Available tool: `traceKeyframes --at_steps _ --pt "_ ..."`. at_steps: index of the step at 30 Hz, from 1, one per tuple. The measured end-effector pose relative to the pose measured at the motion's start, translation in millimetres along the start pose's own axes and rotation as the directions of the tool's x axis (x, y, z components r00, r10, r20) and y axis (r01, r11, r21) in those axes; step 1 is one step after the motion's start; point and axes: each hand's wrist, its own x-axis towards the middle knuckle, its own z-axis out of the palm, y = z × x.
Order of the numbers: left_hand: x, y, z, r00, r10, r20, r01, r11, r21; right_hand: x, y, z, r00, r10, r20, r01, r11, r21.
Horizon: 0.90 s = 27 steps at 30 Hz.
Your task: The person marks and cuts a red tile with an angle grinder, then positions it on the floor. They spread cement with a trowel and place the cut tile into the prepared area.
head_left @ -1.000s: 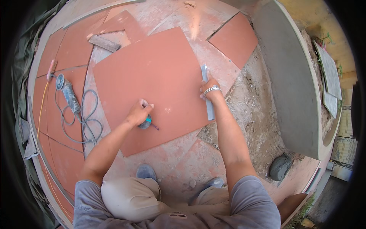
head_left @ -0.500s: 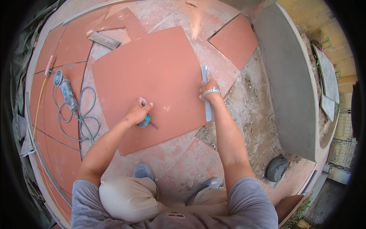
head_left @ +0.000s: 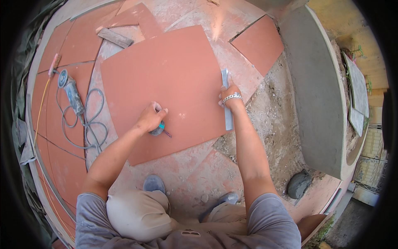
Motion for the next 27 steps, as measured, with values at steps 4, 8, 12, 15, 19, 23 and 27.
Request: traceKeyframes --at_steps 4,8,12,15,19,23,27 --pt "-0.1 -1.3 0.6 1.000 -0.003 0.003 0.003 1.000 -0.005 -1.8 -2.0 0.3 1.000 0.002 0.001 -0.002 1.000 -0.026" --pt "2.9 -5.1 2.7 0.999 0.027 -0.021 -0.027 1.000 0.006 -3.5 -3.7 0.3 1.000 0.003 0.012 -0.002 0.999 -0.037" --pt "5.2 -9.8 5.1 0.999 0.044 -0.026 -0.044 0.999 0.000 -5.6 -6.1 -0.8 1.000 -0.001 0.021 0.003 0.994 -0.106" --pt "5.8 -11.1 5.6 0.999 0.044 -0.026 -0.044 0.999 0.002 -7.8 -7.1 -1.0 1.000 0.017 0.023 -0.014 0.993 -0.116" --pt "4.9 -9.7 4.8 0.999 0.046 -0.022 -0.046 0.999 0.003 -11.1 -4.3 0.2 0.999 0.025 0.026 -0.021 0.991 -0.131" --pt "2.1 -7.8 4.3 0.998 0.046 -0.045 -0.046 0.999 0.009 -13.7 1.6 3.5 1.000 0.006 0.011 -0.005 0.991 -0.130" --pt "1.3 -7.4 4.5 0.998 0.052 -0.042 -0.052 0.999 0.008 -18.6 8.1 6.4 1.000 -0.004 0.011 0.005 0.997 -0.083"
